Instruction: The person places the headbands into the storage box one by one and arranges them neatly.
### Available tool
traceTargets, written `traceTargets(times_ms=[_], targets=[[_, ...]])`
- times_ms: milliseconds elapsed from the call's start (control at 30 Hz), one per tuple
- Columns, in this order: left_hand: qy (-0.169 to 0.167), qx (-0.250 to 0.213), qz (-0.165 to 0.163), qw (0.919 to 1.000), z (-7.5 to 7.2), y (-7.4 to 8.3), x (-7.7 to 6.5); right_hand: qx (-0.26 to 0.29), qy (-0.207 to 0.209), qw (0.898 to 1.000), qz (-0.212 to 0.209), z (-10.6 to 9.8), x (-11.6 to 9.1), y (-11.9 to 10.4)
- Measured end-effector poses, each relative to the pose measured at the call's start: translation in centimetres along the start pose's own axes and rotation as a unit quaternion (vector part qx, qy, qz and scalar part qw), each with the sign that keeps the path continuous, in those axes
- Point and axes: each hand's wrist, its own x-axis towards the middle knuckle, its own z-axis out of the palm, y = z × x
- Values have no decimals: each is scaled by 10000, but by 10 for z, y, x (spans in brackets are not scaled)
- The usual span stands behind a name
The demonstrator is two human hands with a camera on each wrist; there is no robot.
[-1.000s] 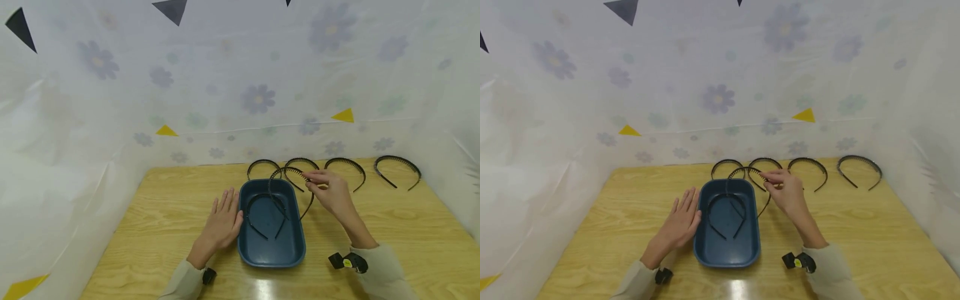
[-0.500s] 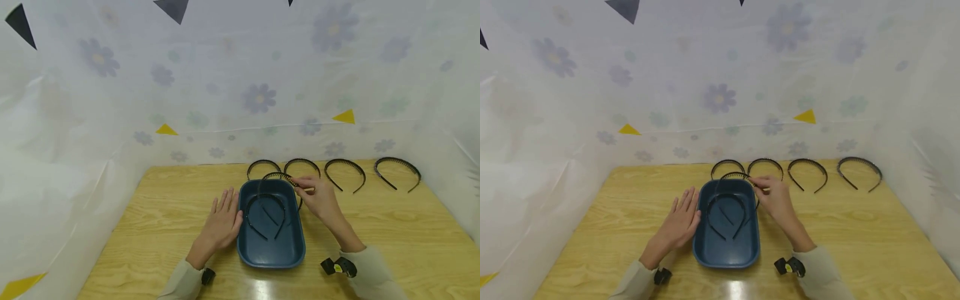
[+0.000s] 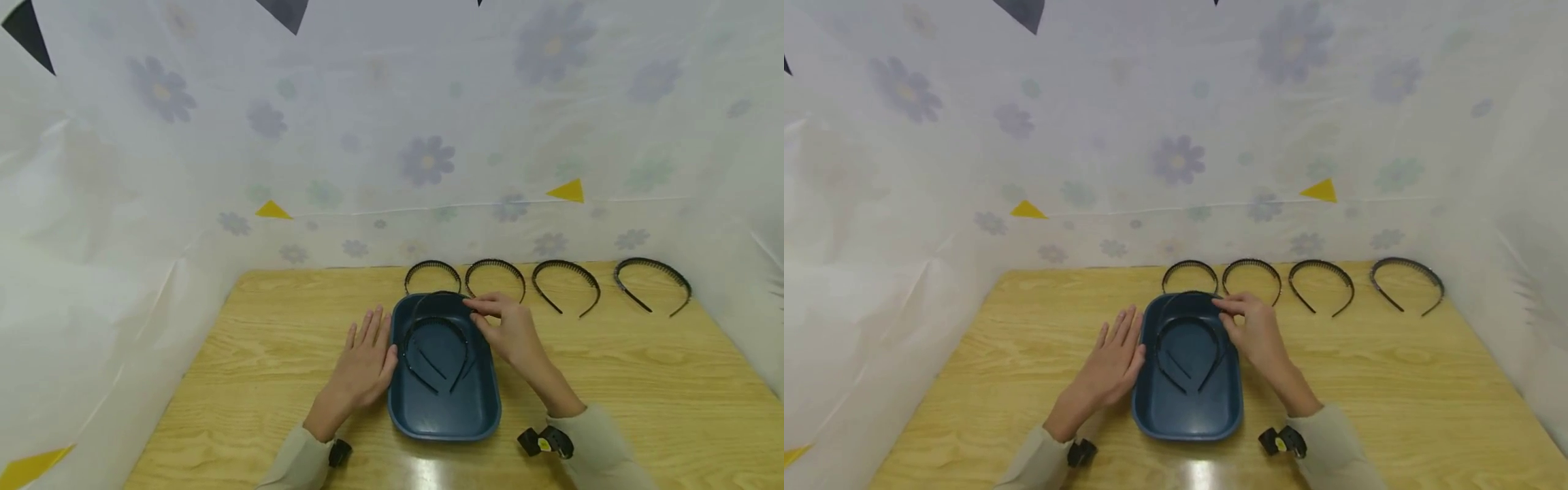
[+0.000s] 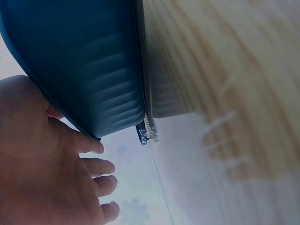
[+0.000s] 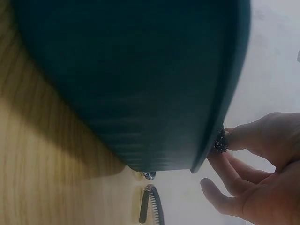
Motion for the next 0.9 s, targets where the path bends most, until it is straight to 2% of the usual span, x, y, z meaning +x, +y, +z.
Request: traceTargets(times_ms=[267,533,900], targets=[[-12,11,3,10000,-3,0,-2,-134,-101,9998,-142,13,-2,-4],[64,-51,37,10000,-2,-1,-1,-526,-141,9979,-357,19,-2,-4],[-21,-41,-15,10000,0,0,0,-796,-463,9952,-320,32,-4,-1]])
